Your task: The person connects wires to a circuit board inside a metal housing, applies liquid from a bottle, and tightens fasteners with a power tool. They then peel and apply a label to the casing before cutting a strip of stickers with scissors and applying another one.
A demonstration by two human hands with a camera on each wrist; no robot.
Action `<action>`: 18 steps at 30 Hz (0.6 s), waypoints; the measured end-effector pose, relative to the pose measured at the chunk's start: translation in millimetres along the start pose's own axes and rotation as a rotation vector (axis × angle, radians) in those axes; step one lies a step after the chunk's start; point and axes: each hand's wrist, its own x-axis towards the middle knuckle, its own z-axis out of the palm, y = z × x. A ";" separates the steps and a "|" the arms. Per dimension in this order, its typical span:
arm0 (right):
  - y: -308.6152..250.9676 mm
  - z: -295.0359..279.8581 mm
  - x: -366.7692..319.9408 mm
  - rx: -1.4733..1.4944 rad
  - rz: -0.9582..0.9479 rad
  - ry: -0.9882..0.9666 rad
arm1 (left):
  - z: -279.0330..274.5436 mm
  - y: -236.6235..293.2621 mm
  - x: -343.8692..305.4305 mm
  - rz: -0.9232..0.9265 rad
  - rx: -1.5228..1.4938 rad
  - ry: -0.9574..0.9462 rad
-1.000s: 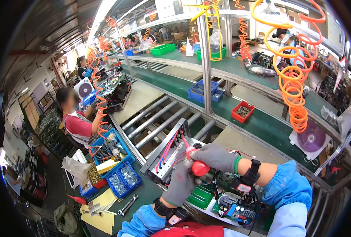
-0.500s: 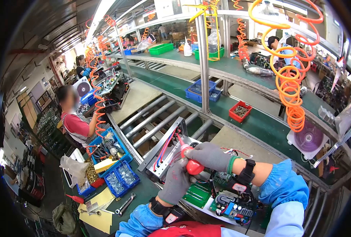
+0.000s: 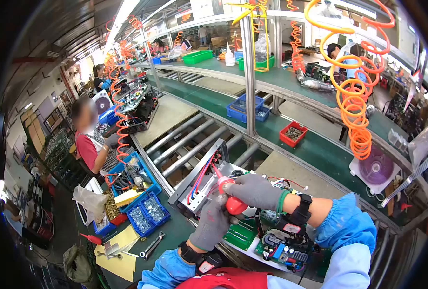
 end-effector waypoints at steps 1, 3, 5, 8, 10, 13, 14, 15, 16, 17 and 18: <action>-1.3 0.2 -0.6 0.004 0.001 0.005 | 0.4 1.2 0.0 -0.001 0.014 -0.006; -3.7 0.4 -2.1 0.013 0.002 0.014 | 3.8 4.0 -1.0 -0.003 0.043 0.013; -1.3 2.2 -0.5 0.015 0.009 0.020 | 4.9 3.7 -1.4 0.007 0.051 0.014; 1.1 1.4 2.4 -0.009 -0.028 0.017 | 3.5 -0.1 -0.2 0.027 0.033 0.003; 1.1 -1.2 3.3 -0.040 -0.014 -0.032 | -0.3 -5.7 -0.6 0.020 0.024 0.012; 1.6 -5.2 3.5 -0.065 0.048 -0.151 | -2.0 -13.7 -7.2 -0.062 -0.079 0.010; 0.2 -6.8 -0.1 -0.053 0.039 -0.175 | -1.9 -11.4 -9.1 -0.084 -0.088 -0.024; -3.5 -8.9 -4.9 -0.040 0.031 -0.198 | -2.0 -6.2 -13.0 -0.107 -0.096 -0.058; -15.7 -18.1 -13.5 -0.027 0.057 -0.298 | -2.9 -1.5 -18.0 -0.131 -0.104 -0.091; -23.4 -24.6 -18.8 -0.028 0.073 -0.395 | -4.5 1.3 -23.6 -0.146 -0.026 -0.118; -29.4 -30.6 -22.4 -0.033 0.087 -0.492 | -7.0 3.9 -29.8 -0.159 0.051 -0.146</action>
